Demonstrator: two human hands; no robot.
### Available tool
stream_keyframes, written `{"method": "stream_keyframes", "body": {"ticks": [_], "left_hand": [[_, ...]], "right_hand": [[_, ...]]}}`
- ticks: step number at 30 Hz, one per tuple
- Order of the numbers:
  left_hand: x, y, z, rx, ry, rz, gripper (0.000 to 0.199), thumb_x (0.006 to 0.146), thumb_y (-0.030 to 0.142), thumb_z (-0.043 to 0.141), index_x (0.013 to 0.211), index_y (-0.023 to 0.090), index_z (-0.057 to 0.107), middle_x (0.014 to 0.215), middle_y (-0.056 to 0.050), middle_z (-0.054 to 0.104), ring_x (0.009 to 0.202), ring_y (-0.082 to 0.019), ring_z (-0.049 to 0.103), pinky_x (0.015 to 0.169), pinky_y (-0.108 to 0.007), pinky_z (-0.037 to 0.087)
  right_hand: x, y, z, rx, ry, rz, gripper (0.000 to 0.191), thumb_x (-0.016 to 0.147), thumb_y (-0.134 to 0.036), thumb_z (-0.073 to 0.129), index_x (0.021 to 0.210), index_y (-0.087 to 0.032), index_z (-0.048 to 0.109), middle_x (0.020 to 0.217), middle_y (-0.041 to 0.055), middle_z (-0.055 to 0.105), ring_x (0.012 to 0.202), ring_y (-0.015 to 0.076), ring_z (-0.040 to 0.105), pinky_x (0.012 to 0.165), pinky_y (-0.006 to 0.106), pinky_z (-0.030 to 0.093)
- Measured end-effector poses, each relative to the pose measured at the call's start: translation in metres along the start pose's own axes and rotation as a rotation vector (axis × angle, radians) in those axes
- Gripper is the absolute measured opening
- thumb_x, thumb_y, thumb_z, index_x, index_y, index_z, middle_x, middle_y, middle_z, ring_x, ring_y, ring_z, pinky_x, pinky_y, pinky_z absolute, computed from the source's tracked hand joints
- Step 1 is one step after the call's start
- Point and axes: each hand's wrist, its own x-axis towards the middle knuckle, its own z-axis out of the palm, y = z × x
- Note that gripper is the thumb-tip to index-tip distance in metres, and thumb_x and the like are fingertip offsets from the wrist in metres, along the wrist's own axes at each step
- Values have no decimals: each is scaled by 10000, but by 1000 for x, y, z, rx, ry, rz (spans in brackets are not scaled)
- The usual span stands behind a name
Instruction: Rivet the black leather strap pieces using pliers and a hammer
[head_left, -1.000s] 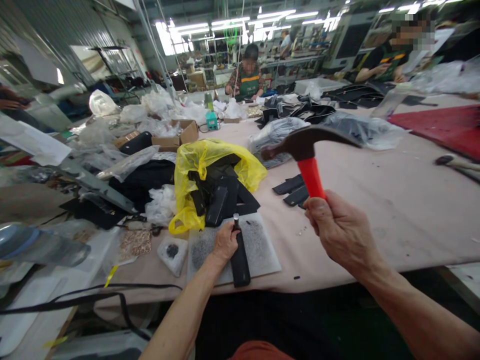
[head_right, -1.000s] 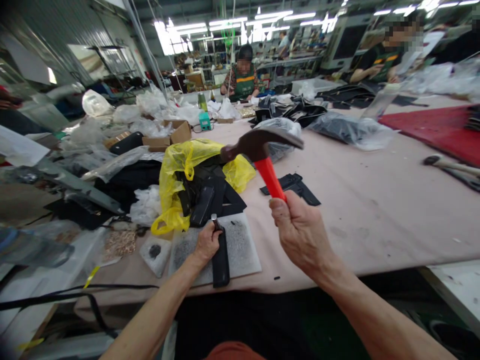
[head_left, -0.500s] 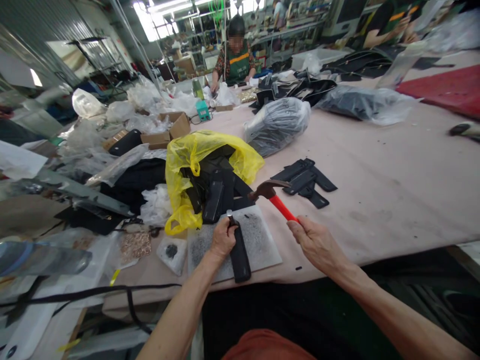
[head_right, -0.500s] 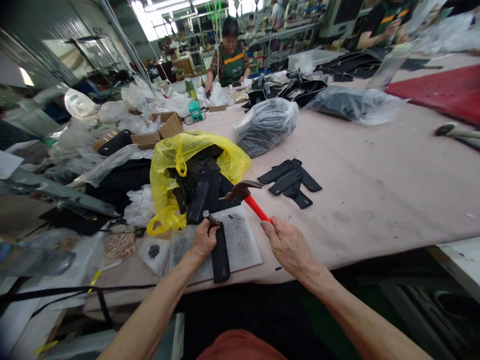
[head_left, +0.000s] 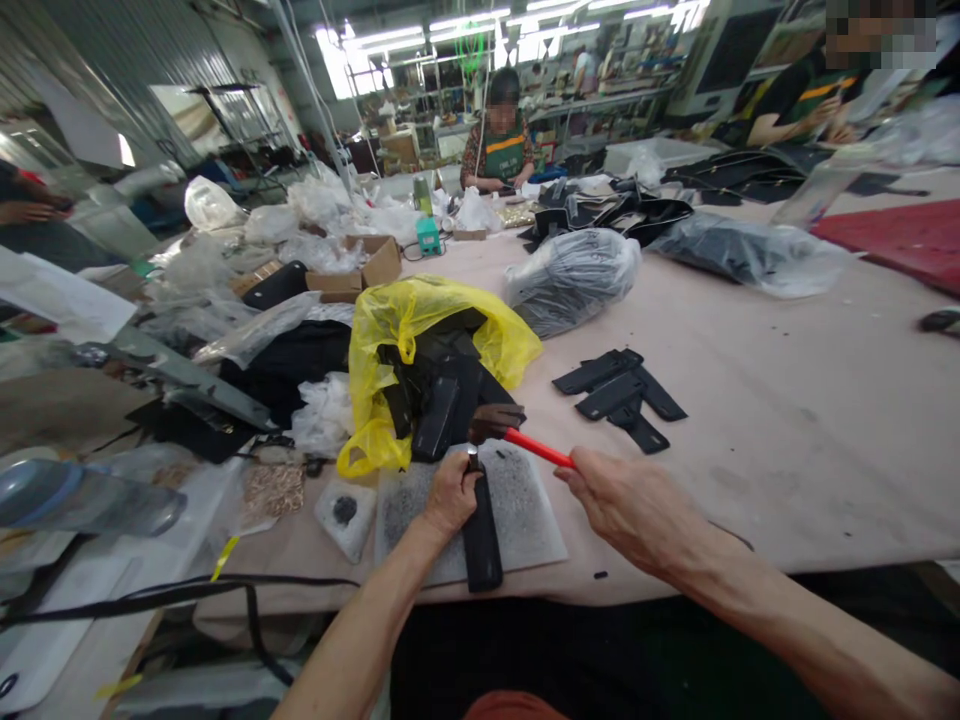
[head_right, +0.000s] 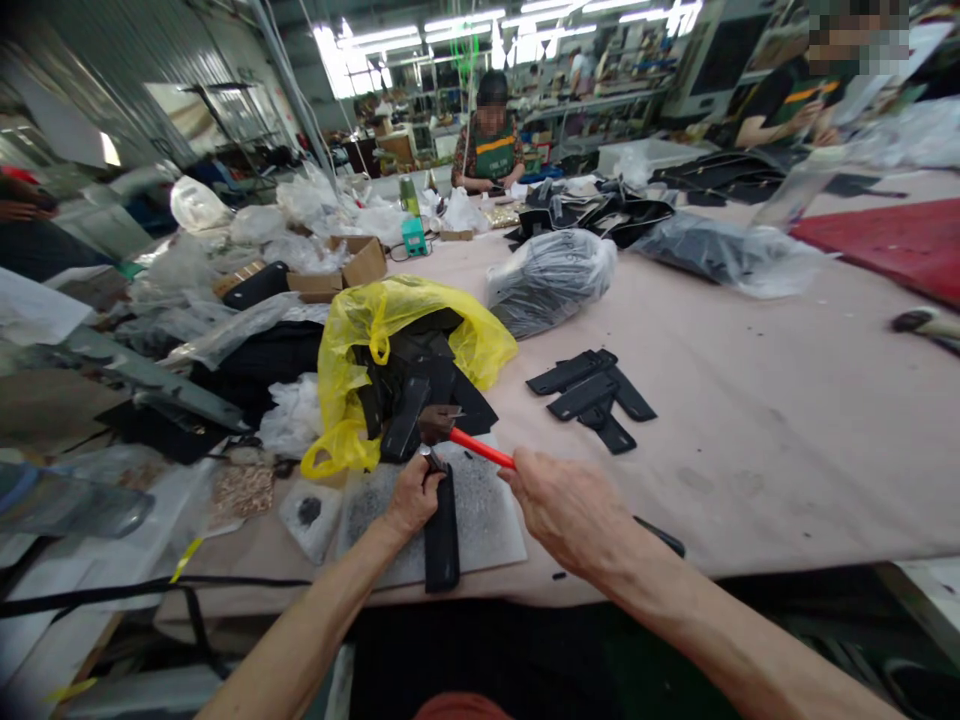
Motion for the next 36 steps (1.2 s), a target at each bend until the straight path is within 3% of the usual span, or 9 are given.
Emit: {"method": "stream_keyframes", "body": {"ticks": [2,7,12,18,19,22,24,32,36], "left_hand": [[0,1,0,-14,10,1,190,803,59,519,922,198,568,883,-46,638,881,-203,619,813,-322,515],[0,1,0,-44,22,31,212,803,58,518,957,194,573,901,-50,641,890,-202,616,815,-319,511],[0,1,0,-43,22,32,169,813,63,511,912,190,562,874,-52,635,876,-204,615,797,-319,509],[-2,-1,1,-44,-3,-21,189,819,65,527,943,201,570,896,-47,637,883,-205,618,815,-330,510],[-2,-1,1,-41,-7,-16,197,817,62,527,947,202,572,897,-49,639,883,-205,619,811,-330,511],[-1,-1,1,-32,0,19,208,811,59,529,957,199,579,901,-56,643,888,-210,621,802,-330,513],[0,-1,1,-34,10,26,200,813,65,531,954,197,580,898,-52,643,884,-208,621,797,-326,512],[-2,-1,0,-43,7,-20,172,823,76,544,945,191,582,888,-44,646,870,-200,621,798,-319,508],[-1,0,-2,-39,-1,-36,172,822,80,541,946,189,590,897,-47,654,884,-203,632,814,-323,511]], "right_hand": [[1,1,-5,-15,6,18,362,1001,-416,379,718,-209,468,511,-36,441,399,105,319,471,279,139],[-2,-4,-3,148,308,111,303,1020,-345,355,782,-202,476,554,-38,472,427,96,386,471,241,245],[0,-1,-8,1,-1,-75,318,981,-374,455,714,-204,478,502,-47,434,389,91,301,455,274,138],[13,-16,-25,360,486,314,316,1027,-413,321,831,-214,470,598,-33,480,470,115,447,476,236,288],[11,-16,-21,339,429,273,326,1024,-412,309,819,-213,467,595,-23,485,471,121,437,478,247,269],[-2,-6,-4,115,-60,73,353,988,-434,370,732,-211,467,538,-12,464,429,115,331,487,293,151],[-10,7,6,21,-243,114,346,980,-447,384,758,-206,494,557,-4,488,444,119,332,510,306,131],[-46,68,97,284,-469,634,393,1000,-397,300,749,-188,518,638,30,567,582,150,521,576,262,347],[-54,65,126,104,-313,577,326,978,-312,366,1082,-102,592,974,156,649,817,228,597,702,324,419]]}}
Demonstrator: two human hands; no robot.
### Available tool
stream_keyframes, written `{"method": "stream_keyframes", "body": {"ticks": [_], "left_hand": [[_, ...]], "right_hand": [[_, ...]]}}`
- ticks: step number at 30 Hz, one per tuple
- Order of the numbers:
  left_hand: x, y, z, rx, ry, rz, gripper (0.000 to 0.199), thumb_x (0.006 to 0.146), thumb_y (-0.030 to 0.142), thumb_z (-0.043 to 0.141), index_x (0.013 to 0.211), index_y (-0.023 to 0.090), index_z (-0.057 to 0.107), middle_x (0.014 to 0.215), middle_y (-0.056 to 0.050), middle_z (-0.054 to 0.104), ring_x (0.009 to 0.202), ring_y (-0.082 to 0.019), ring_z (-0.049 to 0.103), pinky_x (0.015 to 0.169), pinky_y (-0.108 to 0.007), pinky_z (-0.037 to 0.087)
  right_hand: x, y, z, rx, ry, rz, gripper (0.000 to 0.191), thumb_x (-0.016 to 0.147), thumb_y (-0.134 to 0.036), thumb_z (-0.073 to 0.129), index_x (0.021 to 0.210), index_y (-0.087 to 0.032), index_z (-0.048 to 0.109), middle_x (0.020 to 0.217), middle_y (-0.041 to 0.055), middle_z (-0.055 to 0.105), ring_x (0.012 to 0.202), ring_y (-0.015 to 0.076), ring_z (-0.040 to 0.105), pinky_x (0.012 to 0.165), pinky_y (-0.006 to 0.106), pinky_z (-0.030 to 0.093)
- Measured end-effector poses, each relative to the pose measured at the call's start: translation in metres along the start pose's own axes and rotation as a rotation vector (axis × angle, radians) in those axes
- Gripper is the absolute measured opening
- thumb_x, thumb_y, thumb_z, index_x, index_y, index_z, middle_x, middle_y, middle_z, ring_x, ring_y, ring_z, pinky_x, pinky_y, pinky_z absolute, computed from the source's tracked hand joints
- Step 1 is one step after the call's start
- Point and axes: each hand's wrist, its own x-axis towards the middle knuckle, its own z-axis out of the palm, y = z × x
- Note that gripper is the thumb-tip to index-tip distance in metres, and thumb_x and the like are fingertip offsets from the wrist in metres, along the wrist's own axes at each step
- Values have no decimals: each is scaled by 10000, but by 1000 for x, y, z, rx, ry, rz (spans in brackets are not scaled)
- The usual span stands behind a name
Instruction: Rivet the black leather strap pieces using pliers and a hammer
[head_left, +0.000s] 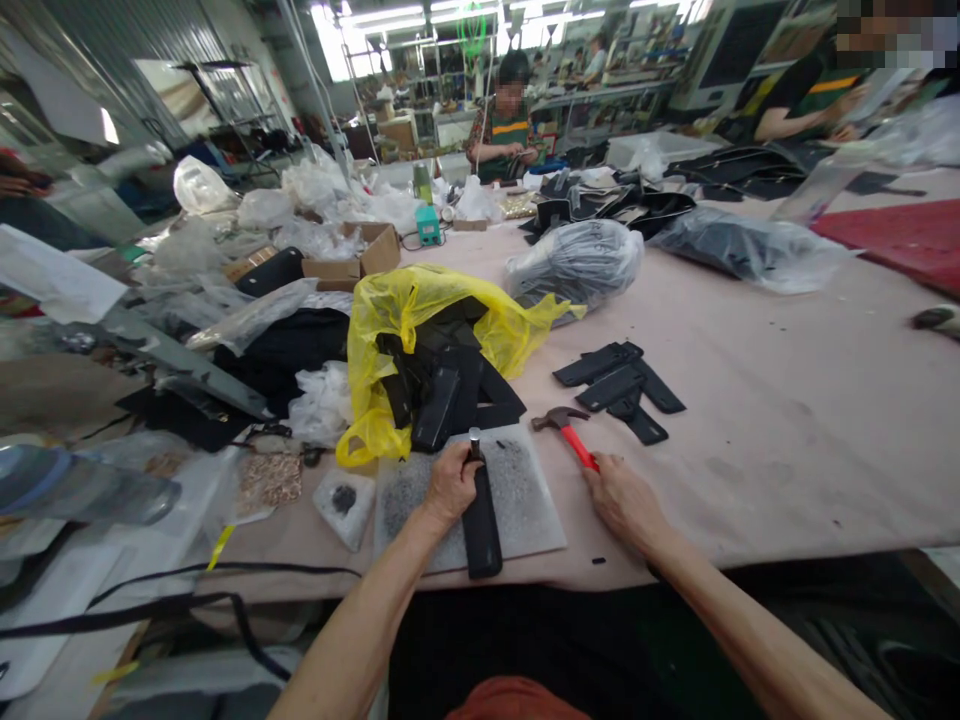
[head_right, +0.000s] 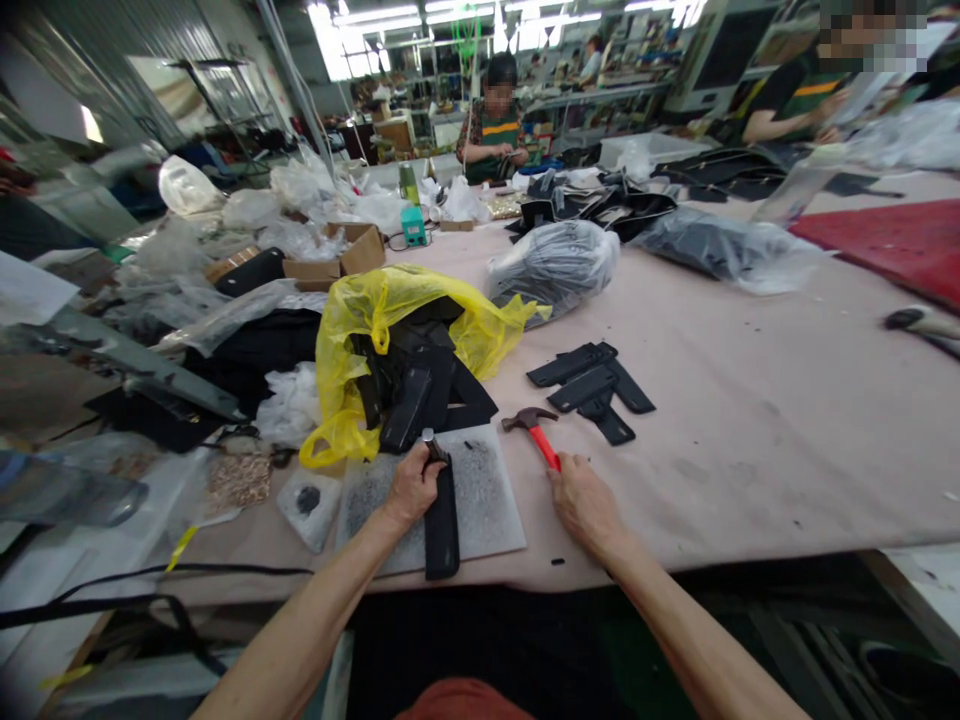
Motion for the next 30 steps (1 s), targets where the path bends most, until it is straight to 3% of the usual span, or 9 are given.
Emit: {"method": "stream_keyframes", "body": {"ticks": [3,7,9,12,17,25,30], "left_hand": [[-1,0,0,21,-8,-20,143,838,106,533,938,183,600,897,-59,663,879,-212,642,807,-332,516],[-1,0,1,21,-28,-68,119,862,163,522,932,186,615,903,-62,681,900,-215,653,833,-339,517],[2,2,-1,-15,-31,-122,126,854,173,523,927,188,625,890,-54,690,880,-205,656,831,-329,515],[12,5,-8,-123,-21,-255,125,840,193,538,917,186,636,835,-27,695,786,-177,646,764,-289,514],[21,2,-20,-275,82,-416,135,849,266,562,887,163,640,794,-30,700,734,-168,650,711,-272,516],[-11,4,-23,-190,103,-371,175,861,262,559,927,179,698,894,-55,740,842,-203,693,798,-324,546],[-14,4,-20,-194,96,-306,178,865,234,555,927,189,714,931,-62,744,883,-208,698,838,-342,558]], "right_hand": [[-14,-36,6,-4,195,-290,424,943,-306,464,1315,-106,506,1289,206,554,1118,308,538,892,431,430],[-42,-94,27,128,29,-620,518,873,-402,609,1330,-167,542,1388,154,524,1250,325,464,1066,504,348],[-52,-108,43,140,-24,-659,597,843,-448,644,1357,-163,536,1421,143,507,1315,348,408,1130,540,267],[-59,-110,58,146,-44,-642,661,831,-462,654,1399,-159,506,1467,129,469,1371,352,345,1176,544,190],[-56,-104,56,168,-54,-636,652,819,-459,672,1384,-171,522,1463,115,475,1361,332,358,1177,526,208],[-52,-108,50,169,-73,-622,638,806,-474,692,1350,-171,553,1443,123,499,1332,339,394,1164,546,220],[-66,-104,52,120,-143,-732,864,773,-632,677,1457,-162,439,1533,147,397,1440,370,259,1184,607,108]]}}
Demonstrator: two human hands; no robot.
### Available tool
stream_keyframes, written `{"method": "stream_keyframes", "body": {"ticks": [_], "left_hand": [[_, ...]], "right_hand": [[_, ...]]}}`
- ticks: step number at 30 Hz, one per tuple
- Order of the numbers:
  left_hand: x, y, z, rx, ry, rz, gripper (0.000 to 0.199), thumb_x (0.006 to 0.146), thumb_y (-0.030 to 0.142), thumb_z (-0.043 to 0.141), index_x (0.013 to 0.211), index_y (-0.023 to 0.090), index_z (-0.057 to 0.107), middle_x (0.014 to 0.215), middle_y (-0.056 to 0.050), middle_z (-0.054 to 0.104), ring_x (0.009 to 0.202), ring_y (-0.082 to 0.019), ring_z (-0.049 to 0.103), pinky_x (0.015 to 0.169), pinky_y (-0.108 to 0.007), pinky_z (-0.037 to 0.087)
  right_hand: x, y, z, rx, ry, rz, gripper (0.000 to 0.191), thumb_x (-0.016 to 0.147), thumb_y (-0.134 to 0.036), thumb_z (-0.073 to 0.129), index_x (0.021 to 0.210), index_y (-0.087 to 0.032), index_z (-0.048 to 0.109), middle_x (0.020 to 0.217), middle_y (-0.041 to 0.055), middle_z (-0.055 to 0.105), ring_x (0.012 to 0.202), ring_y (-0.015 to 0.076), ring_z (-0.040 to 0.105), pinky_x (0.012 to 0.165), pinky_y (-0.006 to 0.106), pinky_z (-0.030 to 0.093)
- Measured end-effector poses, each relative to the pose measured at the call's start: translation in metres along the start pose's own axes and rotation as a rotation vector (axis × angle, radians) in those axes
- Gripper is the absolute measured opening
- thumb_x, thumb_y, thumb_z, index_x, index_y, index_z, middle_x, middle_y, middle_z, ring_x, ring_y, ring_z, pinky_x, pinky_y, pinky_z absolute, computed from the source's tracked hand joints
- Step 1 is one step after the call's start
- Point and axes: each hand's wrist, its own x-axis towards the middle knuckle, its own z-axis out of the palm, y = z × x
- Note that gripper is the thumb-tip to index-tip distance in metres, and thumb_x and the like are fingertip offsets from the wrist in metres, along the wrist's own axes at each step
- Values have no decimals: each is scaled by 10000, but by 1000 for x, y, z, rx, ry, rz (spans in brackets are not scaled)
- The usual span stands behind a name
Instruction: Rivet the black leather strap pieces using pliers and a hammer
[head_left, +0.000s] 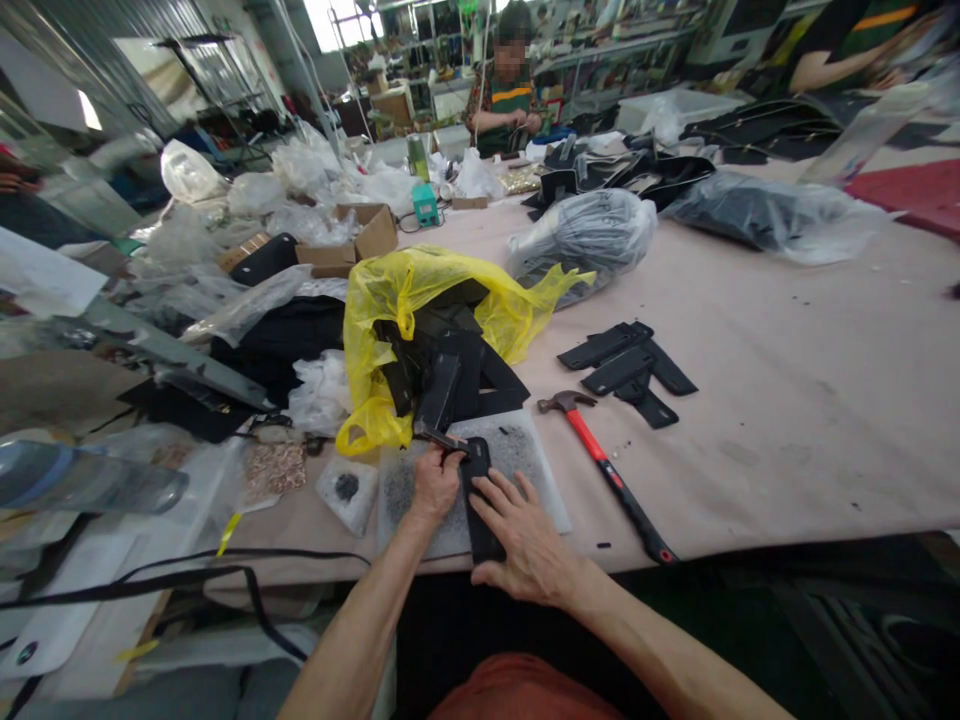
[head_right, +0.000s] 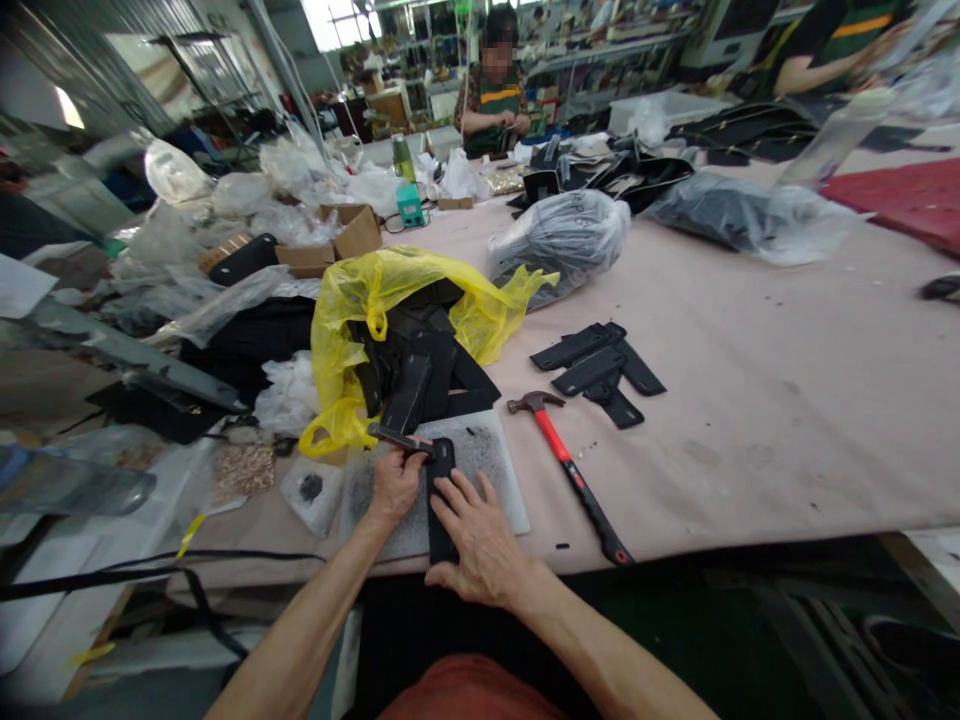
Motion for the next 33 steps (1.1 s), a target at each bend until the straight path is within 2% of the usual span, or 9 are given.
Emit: {"method": "stream_keyframes", "body": {"ticks": [5,9,13,15,18,22,25,29,33], "left_hand": [[-4,1,0,-48,61,6,165,866,239,562,936,184,701,935,-60,744,892,-208,701,840,-340,562],[-9,3,-2,-47,102,17,161,876,261,572,939,186,700,948,-64,744,922,-219,696,886,-366,550],[-14,5,-3,-49,62,20,163,873,252,572,949,187,701,969,-74,742,937,-228,693,895,-380,548],[-17,5,-4,-51,52,19,166,868,248,574,951,185,703,968,-72,741,935,-227,691,898,-378,547],[-24,5,-9,-66,66,1,173,860,247,576,950,183,709,941,-60,739,893,-217,692,872,-355,551],[-35,5,-19,-65,84,-46,176,862,262,579,939,189,719,938,-57,741,865,-210,691,841,-323,553],[-39,8,-23,-46,75,-56,178,863,268,580,935,189,723,932,-56,744,865,-211,692,841,-313,551],[-38,14,-19,-47,27,-17,173,866,265,579,929,186,719,927,-55,745,884,-210,692,849,-313,553],[-30,15,-13,-66,-29,4,178,862,241,574,956,187,716,960,-56,742,912,-206,692,853,-321,561]], "right_hand": [[-2,7,5,-112,-29,3,764,886,-502,605,1515,-157,344,1594,154,282,1481,351,187,1186,606,117],[27,27,-2,-188,-19,-23,671,927,-465,563,1495,-155,384,1587,156,297,1469,351,228,1178,593,172],[63,43,-8,-249,32,-31,568,963,-359,532,1475,-146,412,1569,151,337,1459,331,262,1178,552,206],[72,45,-12,-258,44,-21,541,967,-338,524,1456,-126,434,1551,170,361,1449,335,282,1169,541,230],[66,42,-18,-235,49,-37,579,953,-385,544,1453,-113,435,1545,183,363,1445,347,279,1169,557,215],[28,29,-15,-172,31,-25,796,850,-567,629,1467,-110,417,1558,199,328,1457,392,218,1167,616,158],[10,24,-6,-150,27,16,733,857,-505,631,1452,-120,443,1555,207,325,1450,393,236,1158,615,183],[27,35,-1,-116,95,40,585,910,-364,586,1421,-106,468,1535,217,355,1443,343,283,1168,567,214],[48,51,-8,-9,86,-29,728,856,-355,666,1476,-112,370,1507,198,409,1434,295,313,1175,532,229]]}}
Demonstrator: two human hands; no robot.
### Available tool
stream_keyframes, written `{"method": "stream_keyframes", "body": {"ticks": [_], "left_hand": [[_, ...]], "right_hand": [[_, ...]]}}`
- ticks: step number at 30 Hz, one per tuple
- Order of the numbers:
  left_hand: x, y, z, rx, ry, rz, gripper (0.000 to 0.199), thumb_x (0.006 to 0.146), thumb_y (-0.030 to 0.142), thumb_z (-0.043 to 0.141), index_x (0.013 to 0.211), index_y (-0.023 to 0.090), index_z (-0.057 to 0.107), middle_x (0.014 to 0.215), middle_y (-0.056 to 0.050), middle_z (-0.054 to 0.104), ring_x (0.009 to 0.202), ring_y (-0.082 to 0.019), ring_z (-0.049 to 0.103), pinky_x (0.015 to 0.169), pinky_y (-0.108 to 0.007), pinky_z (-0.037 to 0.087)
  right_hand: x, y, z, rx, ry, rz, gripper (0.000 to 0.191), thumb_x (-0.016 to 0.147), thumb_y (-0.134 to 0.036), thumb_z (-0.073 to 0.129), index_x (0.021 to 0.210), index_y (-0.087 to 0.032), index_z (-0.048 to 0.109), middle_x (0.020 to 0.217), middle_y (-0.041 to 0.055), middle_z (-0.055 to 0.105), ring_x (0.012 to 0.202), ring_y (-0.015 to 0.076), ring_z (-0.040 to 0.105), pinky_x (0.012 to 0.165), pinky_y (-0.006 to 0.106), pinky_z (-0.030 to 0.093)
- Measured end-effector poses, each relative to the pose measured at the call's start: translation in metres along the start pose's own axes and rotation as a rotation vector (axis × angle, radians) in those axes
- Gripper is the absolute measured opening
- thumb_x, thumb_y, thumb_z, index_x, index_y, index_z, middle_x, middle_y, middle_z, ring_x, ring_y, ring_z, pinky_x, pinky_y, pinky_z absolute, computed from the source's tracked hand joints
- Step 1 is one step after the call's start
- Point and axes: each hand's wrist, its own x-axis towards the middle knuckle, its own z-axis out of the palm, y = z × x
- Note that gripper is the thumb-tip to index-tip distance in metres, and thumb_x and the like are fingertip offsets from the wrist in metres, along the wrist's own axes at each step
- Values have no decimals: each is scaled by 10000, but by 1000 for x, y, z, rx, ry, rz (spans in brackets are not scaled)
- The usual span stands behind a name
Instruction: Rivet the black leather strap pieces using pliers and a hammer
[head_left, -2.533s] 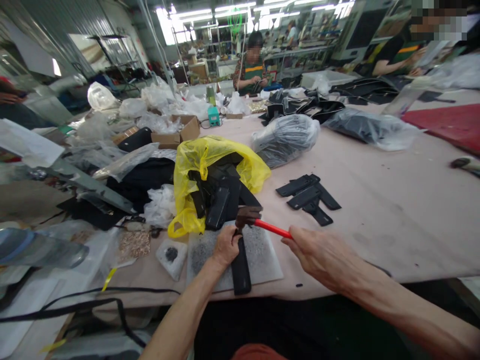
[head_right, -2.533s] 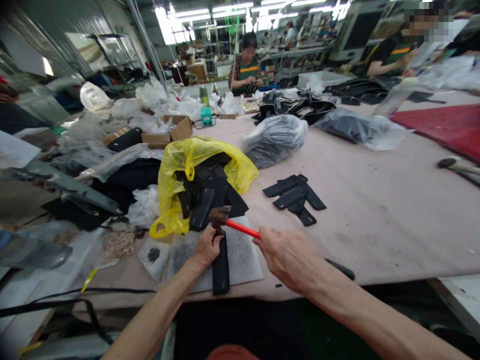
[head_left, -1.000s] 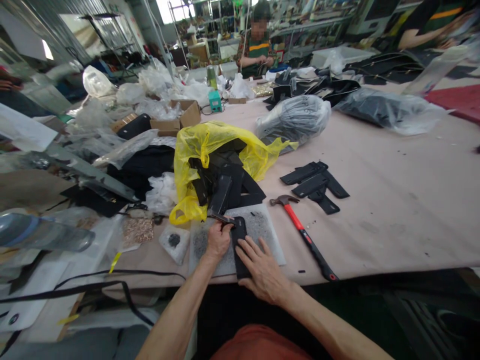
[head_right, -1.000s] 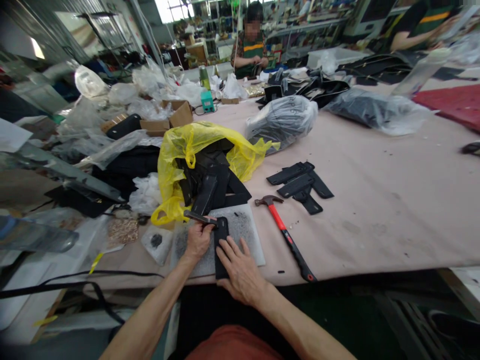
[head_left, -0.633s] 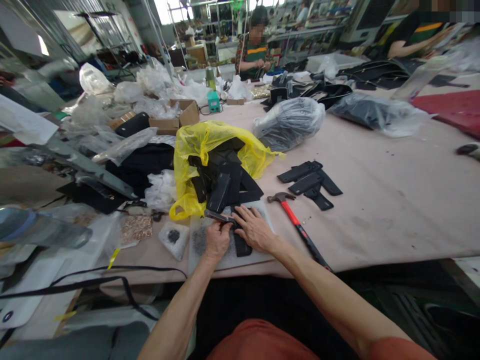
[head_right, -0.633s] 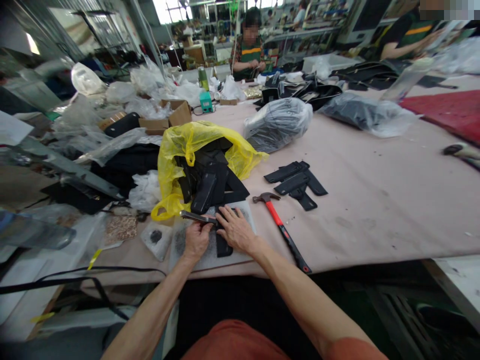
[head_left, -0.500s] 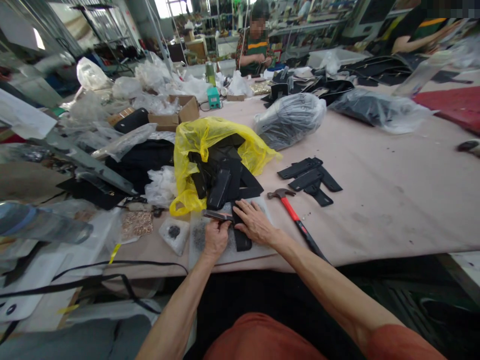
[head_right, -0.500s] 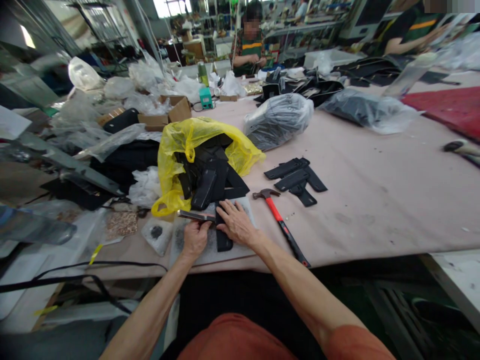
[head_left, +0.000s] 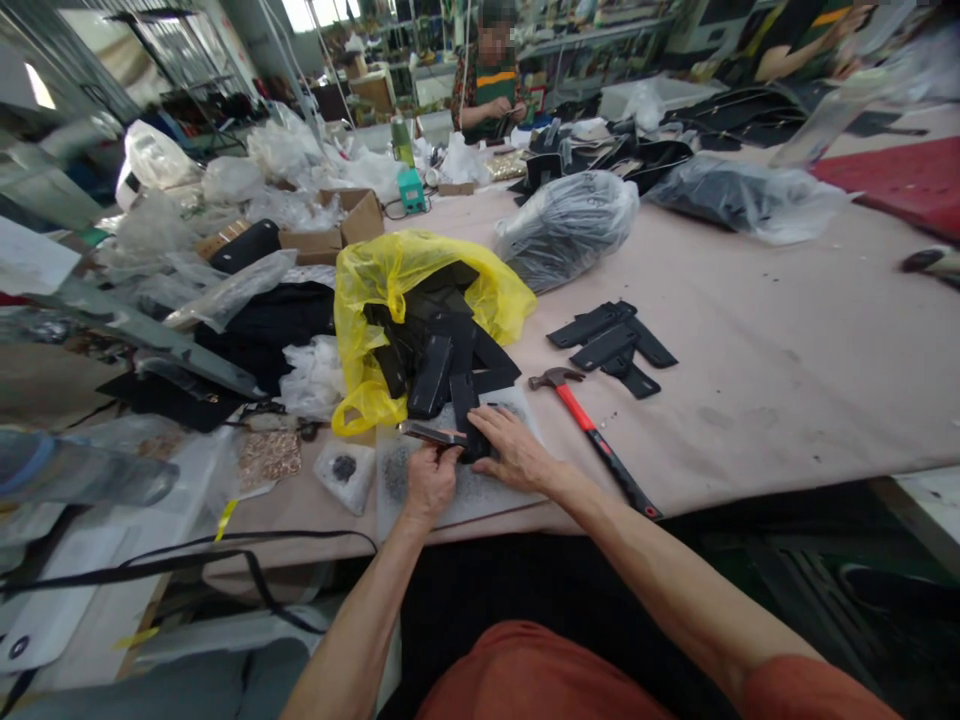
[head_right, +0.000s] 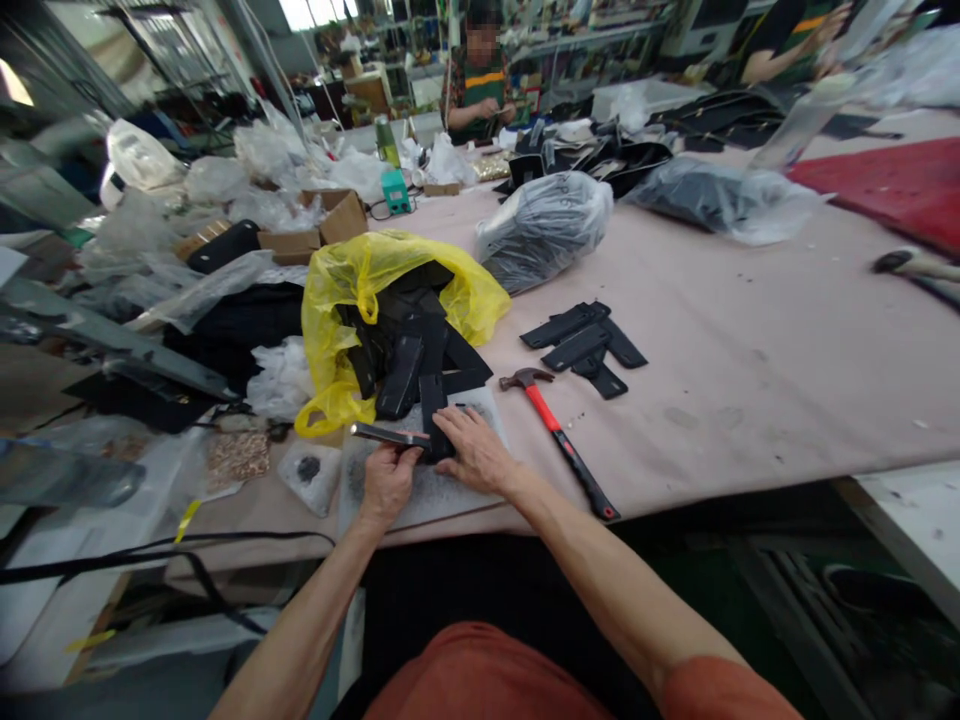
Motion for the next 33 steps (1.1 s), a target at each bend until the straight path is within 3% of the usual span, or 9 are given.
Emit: {"method": "stream_keyframes", "body": {"ticks": [6,15,33], "left_hand": [[10,-6,5,-48,-16,-20,167,855,237,592,935,170,723,950,-65,742,915,-208,693,874,-343,558],[12,-9,9,-11,-94,20,171,842,227,606,955,182,726,960,-58,744,927,-207,692,870,-349,564],[16,-4,19,191,-113,108,173,888,222,568,990,186,703,1012,-73,747,980,-231,700,924,-412,575]], "right_hand": [[-13,0,2,-17,74,131,624,863,-394,646,1405,-140,472,1498,161,440,1437,342,288,1162,609,163],[-11,0,6,16,173,236,588,773,-393,732,1300,-174,594,1503,155,424,1424,342,301,1165,563,198],[-13,2,3,33,188,220,589,763,-380,743,1296,-179,590,1492,140,440,1421,353,298,1167,569,195]]}}
